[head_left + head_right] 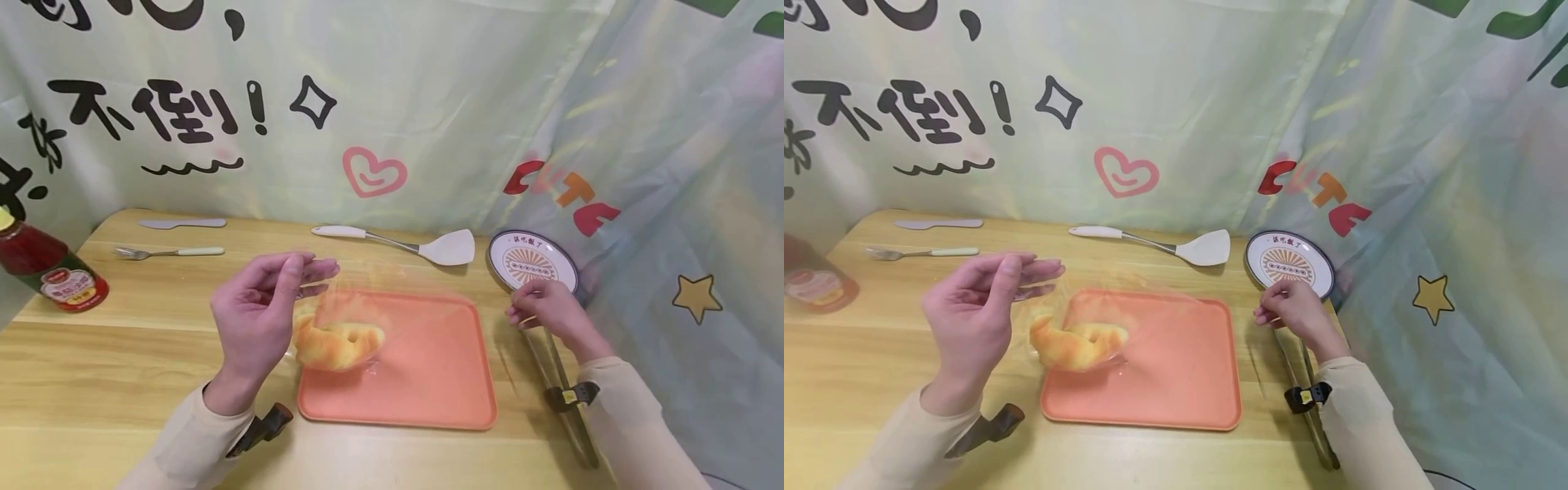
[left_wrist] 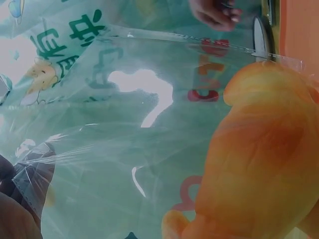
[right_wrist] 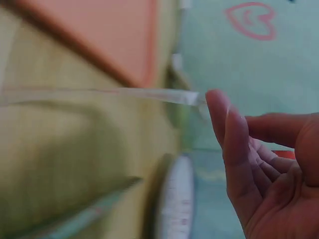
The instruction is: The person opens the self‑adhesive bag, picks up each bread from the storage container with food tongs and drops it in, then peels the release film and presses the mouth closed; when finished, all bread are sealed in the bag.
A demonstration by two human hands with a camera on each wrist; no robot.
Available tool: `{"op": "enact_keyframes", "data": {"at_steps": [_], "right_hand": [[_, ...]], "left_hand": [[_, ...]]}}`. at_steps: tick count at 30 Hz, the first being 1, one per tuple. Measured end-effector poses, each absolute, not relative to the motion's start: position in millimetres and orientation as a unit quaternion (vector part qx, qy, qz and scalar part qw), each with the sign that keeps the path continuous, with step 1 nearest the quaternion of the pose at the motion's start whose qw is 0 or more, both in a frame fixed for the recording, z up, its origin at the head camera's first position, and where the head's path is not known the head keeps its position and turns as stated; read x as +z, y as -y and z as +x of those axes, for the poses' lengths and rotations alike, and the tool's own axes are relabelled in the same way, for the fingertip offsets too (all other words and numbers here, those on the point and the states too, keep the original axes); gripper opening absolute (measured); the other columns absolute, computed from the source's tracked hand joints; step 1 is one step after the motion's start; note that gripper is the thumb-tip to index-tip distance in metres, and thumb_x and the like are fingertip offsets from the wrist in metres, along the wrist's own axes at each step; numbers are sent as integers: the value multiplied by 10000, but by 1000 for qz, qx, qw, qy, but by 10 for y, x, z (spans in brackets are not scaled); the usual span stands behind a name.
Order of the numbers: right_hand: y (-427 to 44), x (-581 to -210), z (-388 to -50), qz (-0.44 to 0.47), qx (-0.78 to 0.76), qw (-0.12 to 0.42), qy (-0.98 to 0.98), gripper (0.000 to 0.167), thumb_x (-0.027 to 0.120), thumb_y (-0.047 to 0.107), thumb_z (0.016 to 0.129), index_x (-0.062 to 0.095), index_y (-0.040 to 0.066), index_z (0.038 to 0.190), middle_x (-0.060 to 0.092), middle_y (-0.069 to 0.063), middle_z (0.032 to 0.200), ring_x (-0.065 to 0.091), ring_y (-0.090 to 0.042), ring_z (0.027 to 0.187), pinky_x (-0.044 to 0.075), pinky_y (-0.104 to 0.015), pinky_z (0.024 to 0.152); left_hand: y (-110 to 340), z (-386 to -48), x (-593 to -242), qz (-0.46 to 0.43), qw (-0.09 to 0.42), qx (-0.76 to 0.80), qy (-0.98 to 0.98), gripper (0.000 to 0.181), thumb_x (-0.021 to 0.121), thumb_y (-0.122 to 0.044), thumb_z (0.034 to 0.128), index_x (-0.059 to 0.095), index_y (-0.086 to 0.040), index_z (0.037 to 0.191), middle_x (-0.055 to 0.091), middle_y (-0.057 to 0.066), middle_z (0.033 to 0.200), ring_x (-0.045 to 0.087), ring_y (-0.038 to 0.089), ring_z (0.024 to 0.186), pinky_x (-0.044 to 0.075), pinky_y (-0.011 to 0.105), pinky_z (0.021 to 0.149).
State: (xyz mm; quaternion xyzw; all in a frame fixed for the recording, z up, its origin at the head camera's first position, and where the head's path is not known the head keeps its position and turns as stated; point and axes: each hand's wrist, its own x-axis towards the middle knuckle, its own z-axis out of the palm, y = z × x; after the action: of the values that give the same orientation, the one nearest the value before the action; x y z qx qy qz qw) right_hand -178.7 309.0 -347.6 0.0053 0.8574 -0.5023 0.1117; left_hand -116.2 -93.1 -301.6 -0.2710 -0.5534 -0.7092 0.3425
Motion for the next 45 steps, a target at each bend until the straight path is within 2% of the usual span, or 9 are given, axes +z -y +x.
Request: {"op": "enact_keyframes", "data": {"at_steps": [6,15,19,23,28,31,40,43,45], "right_hand": [[-3027,-3801,-1969,8,-470,102,-877,118,508,-52,929,564,-155,924,673,-177,771,675,-208,639,594,-355,609],[-2965,-4016,-2177,12,-330,72,-941,153,512,-34,886,651,-94,862,629,-93,617,632,-196,529,536,-306,513],[-2954,-4056,-2210,11,-280,68,-957,141,547,-8,879,674,-70,882,646,-82,673,604,-173,581,503,-301,563],[-2955,-4058,-2216,-6,-242,53,-969,137,605,10,868,694,-76,926,678,-137,797,613,-265,724,507,-385,681],[-2948,-3967,-2167,-20,-236,21,-971,208,591,48,898,695,-98,1004,685,-242,1001,616,-381,921,491,-505,840],[-2903,-3865,-2113,-24,-260,-5,-965,248,554,90,951,680,-98,1052,685,-238,1005,623,-372,930,487,-510,846],[-2489,-3369,-1789,-107,-384,-74,-914,195,571,157,1011,676,27,1112,677,-91,966,631,-210,799,533,-312,644],[-2379,-3190,-1651,-174,-434,-71,-881,178,553,70,1002,666,39,1137,674,-57,1010,631,-160,849,549,-275,674],[-2338,-3105,-1560,-243,-463,-55,-851,241,523,-31,979,641,13,1184,664,-79,1088,629,-174,937,544,-286,763]], "left_hand": [[921,-1162,-3014,-277,340,-706,556,109,551,126,936,640,186,954,694,285,860,727,295,801,587,395,651],[906,-1162,-3011,-284,343,-702,556,113,545,130,935,638,191,954,694,286,859,727,294,806,589,390,647],[904,-1157,-3013,-291,343,-701,553,109,547,134,929,636,194,949,692,289,858,727,291,805,589,388,651],[906,-1155,-3015,-298,342,-702,549,110,544,139,926,633,201,945,690,295,856,727,291,804,589,390,655],[909,-1161,-3013,-300,341,-700,552,111,541,139,928,634,197,948,691,293,859,728,287,804,589,390,650],[906,-1166,-3010,-303,340,-697,554,112,539,138,930,634,194,947,692,290,862,728,287,806,589,393,651],[912,-1169,-3012,-302,340,-695,557,113,538,137,932,635,191,954,694,287,867,727,292,809,588,396,656],[918,-1170,-3016,-299,342,-694,558,112,541,139,930,637,190,958,694,288,866,727,291,809,588,394,658],[920,-1171,-3017,-298,343,-694,559,112,541,140,929,637,190,959,694,288,867,727,292,809,588,393,657]]}}
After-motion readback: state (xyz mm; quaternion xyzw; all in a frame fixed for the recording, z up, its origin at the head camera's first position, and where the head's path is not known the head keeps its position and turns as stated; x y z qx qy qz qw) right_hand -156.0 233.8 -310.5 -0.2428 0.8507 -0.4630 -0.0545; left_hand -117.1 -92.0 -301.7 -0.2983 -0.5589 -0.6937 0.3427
